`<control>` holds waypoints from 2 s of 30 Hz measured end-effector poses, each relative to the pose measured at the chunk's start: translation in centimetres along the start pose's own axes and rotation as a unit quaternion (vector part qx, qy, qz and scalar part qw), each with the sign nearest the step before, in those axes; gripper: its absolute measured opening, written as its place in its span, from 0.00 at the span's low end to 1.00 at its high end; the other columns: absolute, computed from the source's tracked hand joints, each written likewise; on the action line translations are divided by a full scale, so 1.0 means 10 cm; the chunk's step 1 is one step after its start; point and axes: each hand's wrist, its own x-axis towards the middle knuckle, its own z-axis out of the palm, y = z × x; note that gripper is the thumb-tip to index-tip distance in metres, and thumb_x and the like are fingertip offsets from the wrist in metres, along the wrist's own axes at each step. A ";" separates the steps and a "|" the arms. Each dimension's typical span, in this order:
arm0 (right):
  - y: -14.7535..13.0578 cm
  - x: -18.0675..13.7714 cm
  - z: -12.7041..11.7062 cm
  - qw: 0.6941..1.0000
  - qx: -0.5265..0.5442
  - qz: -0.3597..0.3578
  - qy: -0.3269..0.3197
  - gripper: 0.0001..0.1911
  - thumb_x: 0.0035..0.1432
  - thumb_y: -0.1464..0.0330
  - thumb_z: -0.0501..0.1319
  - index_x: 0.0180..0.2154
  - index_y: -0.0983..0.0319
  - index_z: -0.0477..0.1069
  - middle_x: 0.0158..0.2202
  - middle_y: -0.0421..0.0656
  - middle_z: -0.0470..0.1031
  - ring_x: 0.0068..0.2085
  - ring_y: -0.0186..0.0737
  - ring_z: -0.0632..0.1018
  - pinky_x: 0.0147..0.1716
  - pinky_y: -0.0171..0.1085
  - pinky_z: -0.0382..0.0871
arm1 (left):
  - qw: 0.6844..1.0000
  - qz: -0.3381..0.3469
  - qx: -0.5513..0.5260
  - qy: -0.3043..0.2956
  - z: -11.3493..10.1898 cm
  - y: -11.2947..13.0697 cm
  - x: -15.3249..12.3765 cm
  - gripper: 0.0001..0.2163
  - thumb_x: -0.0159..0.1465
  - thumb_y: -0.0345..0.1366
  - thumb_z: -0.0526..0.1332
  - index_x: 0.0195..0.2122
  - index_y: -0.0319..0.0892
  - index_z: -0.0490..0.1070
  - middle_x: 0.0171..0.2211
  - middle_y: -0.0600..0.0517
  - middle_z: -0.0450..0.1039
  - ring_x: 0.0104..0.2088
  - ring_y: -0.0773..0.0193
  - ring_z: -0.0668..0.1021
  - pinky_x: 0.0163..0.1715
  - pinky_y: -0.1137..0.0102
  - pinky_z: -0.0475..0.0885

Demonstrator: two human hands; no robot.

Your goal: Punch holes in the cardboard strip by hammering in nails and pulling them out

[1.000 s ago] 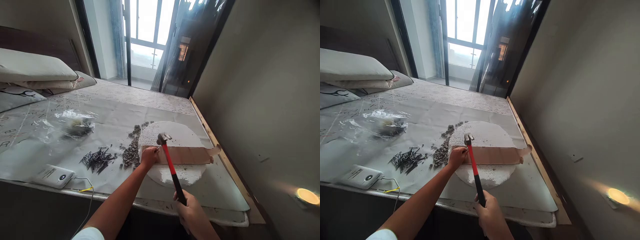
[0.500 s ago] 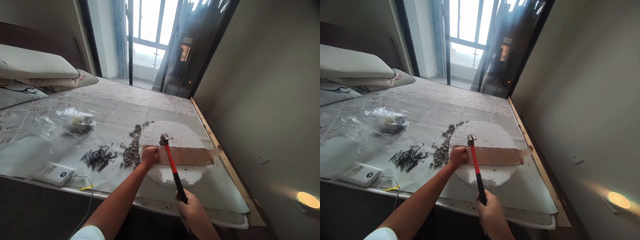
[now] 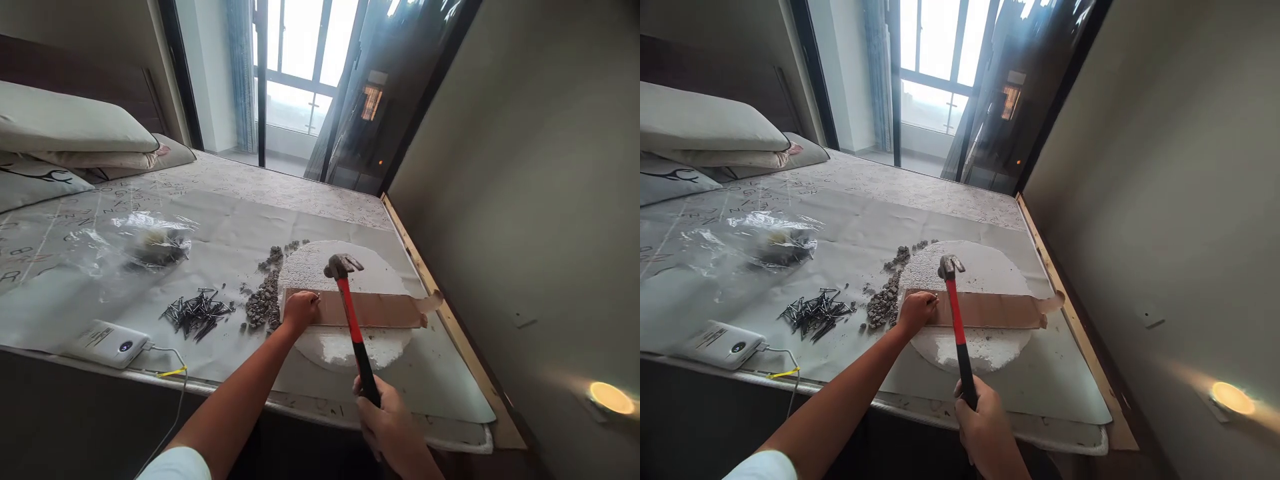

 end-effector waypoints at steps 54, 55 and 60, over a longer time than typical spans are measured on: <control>0.15 0.08 0.14 0.999 -0.043 -0.011 0.019 0.06 0.45 0.66 0.53 0.24 0.59 0.55 0.12 0.28 0.48 0.12 0.26 0.53 0.10 0.28 0.46 | 1.000 -0.015 0.004 0.001 -0.07 0.00 -0.01 0.10 0.59 0.35 0.55 0.27 0.41 0.76 0.29 0.49 0.76 0.31 0.64 0.75 0.32 0.71 0.64; 0.14 0.07 0.15 0.999 -0.048 -0.017 0.020 0.06 0.44 0.67 0.53 0.24 0.59 0.55 0.12 0.28 0.48 0.12 0.26 0.54 0.11 0.28 0.46 | 1.000 -0.015 0.005 0.001 -0.07 0.01 -0.02 0.10 0.59 0.35 0.55 0.26 0.41 0.76 0.29 0.49 0.76 0.31 0.64 0.75 0.32 0.71 0.64; -0.01 -0.04 0.12 0.998 -0.033 -0.037 0.030 0.04 0.46 0.67 0.52 0.26 0.59 0.56 0.11 0.27 0.48 0.12 0.26 0.53 0.11 0.27 0.49 | 1.000 -0.012 0.001 -0.015 -0.08 0.02 -0.03 0.13 0.61 0.36 0.53 0.27 0.41 0.76 0.29 0.49 0.76 0.30 0.64 0.74 0.30 0.71 0.64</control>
